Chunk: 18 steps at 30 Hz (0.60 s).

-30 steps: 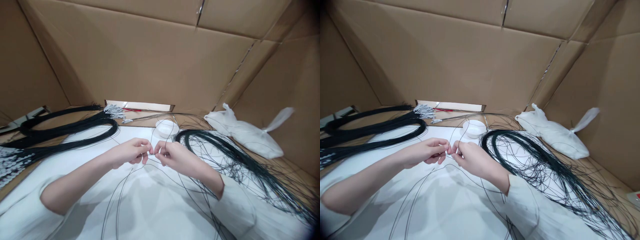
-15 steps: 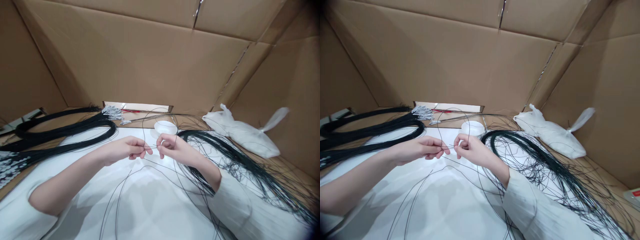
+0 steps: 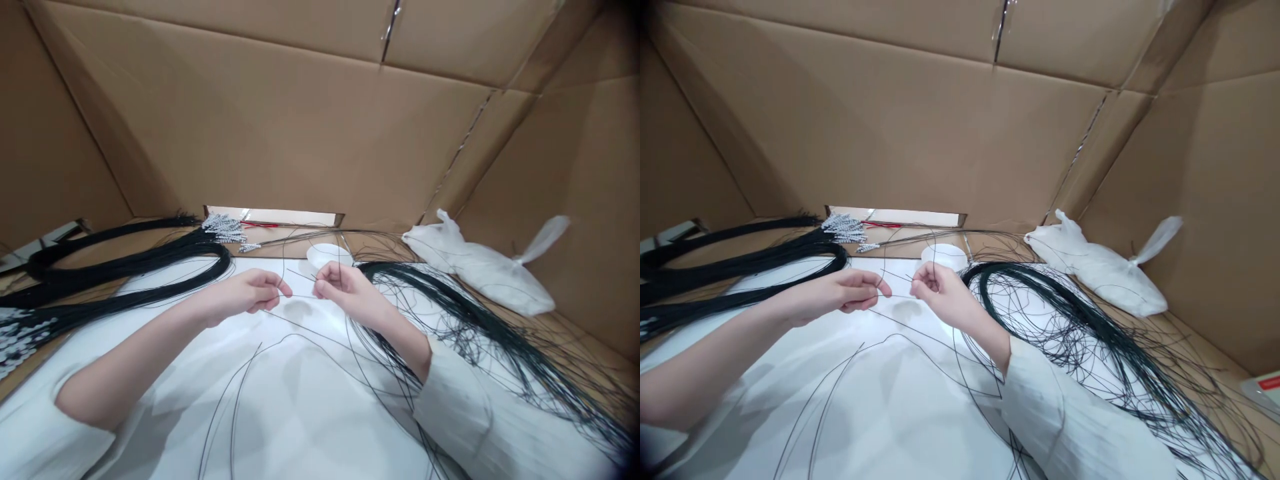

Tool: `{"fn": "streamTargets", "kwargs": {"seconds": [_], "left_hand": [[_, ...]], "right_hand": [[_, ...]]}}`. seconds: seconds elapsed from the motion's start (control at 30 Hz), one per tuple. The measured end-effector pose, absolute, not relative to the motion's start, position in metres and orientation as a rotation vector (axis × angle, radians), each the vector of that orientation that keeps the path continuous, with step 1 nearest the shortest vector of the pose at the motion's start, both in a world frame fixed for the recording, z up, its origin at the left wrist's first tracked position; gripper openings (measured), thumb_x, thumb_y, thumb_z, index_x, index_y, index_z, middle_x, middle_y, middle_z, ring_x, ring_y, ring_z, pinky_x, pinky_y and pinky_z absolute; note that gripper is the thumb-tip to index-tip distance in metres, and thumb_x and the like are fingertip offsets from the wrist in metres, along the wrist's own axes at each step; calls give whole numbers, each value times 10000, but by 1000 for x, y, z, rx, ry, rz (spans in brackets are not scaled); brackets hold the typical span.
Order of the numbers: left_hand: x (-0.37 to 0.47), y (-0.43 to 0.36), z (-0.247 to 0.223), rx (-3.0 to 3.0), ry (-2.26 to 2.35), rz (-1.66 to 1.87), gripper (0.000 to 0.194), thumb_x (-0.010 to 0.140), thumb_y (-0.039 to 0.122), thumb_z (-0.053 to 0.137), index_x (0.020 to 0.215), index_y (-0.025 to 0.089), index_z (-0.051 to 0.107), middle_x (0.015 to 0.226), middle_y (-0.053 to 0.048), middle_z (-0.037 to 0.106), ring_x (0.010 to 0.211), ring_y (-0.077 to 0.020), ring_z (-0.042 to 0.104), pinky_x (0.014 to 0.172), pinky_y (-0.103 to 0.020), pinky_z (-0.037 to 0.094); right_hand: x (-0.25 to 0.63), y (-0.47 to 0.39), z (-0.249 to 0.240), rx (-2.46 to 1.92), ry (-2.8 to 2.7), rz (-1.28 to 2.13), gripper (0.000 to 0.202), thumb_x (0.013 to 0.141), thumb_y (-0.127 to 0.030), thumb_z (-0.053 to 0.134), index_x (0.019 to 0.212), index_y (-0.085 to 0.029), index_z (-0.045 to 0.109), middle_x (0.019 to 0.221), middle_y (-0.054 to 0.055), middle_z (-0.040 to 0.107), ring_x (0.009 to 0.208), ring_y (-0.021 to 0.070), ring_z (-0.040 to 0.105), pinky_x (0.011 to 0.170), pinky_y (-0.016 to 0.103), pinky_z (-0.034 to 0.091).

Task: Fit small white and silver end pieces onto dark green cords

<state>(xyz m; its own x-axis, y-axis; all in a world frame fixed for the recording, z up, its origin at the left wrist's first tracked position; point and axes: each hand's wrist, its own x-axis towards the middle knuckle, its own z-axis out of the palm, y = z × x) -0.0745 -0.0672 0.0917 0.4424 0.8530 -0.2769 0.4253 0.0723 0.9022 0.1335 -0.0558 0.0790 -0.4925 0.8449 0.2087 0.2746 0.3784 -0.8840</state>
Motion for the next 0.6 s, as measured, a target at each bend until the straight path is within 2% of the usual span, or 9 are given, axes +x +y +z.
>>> {"fn": "streamTargets", "kwargs": {"seconds": [0.07, 0.13, 0.23, 0.33, 0.43, 0.5, 0.57, 0.6], "left_hand": [[-78, -66, 97, 1597, 1208, 458, 258, 788, 330, 444, 904, 132, 561, 577, 40, 360, 493, -88, 237, 477, -250, 154], [-81, -66, 101, 1650, 1270, 482, 258, 786, 323, 436, 897, 145, 585, 584, 38, 340, 509, -95, 249, 487, -249, 171], [-88, -66, 106, 1715, 1353, 510, 258, 785, 303, 430, 903, 169, 614, 584, 37, 319, 527, -105, 265, 505, -248, 200], [-95, -67, 109, 1747, 1391, 522, 275, 793, 296, 419, 937, 192, 629, 579, 38, 319, 528, -106, 270, 507, -242, 211], [-102, -71, 117, 1798, 1445, 541, 292, 812, 307, 410, 992, 215, 622, 672, 22, 451, 601, -108, 365, 554, -216, 277], [-108, -76, 125, 1860, 1514, 545, 290, 822, 320, 418, 1010, 222, 616, 908, 13, 556, 806, -132, 456, 701, -209, 337], [-119, -79, 133, 1933, 1567, 504, 285, 822, 339, 434, 1013, 226, 613, 1112, 38, 547, 1021, -165, 437, 872, -223, 306], [-126, -79, 137, 1961, 1594, 469, 285, 817, 351, 448, 1011, 225, 614, 1140, 53, 546, 1069, -174, 426, 918, -229, 284]], "right_hand": [[135, -54, 76, -971, -1969, 1118, 87, 795, -245, 464, 785, -160, 456, 625, -9, 522, 585, 96, 478, 559, 218, 367], [137, -51, 71, -994, -1937, 1116, 81, 792, -239, 456, 841, -177, 436, 559, -55, 438, 507, 79, 405, 490, 196, 307], [140, -45, 64, -993, -1829, 1123, 171, 775, -211, 443, 931, -216, 373, 550, -90, 321, 461, 70, 298, 451, 180, 234], [143, -39, 64, -1014, -1790, 1126, 100, 767, -202, 426, 866, -201, 413, 550, -80, 297, 465, 72, 277, 453, 189, 223], [149, -35, 73, -1058, -1781, 1133, 77, 768, -205, 437, 778, -156, 495, 576, -51, 367, 488, 68, 319, 473, 205, 250], [159, -33, 82, -1073, -1802, 1122, 132, 778, -249, 480, 796, -134, 541, 626, -24, 452, 530, 72, 387, 512, 212, 300], [177, -30, 91, -1087, -1836, 1110, 227, 781, -332, 526, 854, -124, 582, 727, 19, 545, 624, 91, 474, 581, 225, 361], [189, -28, 96, -1109, -1835, 1106, 273, 781, -366, 533, 891, -125, 598, 812, 48, 583, 690, 105, 508, 619, 234, 385]]}}
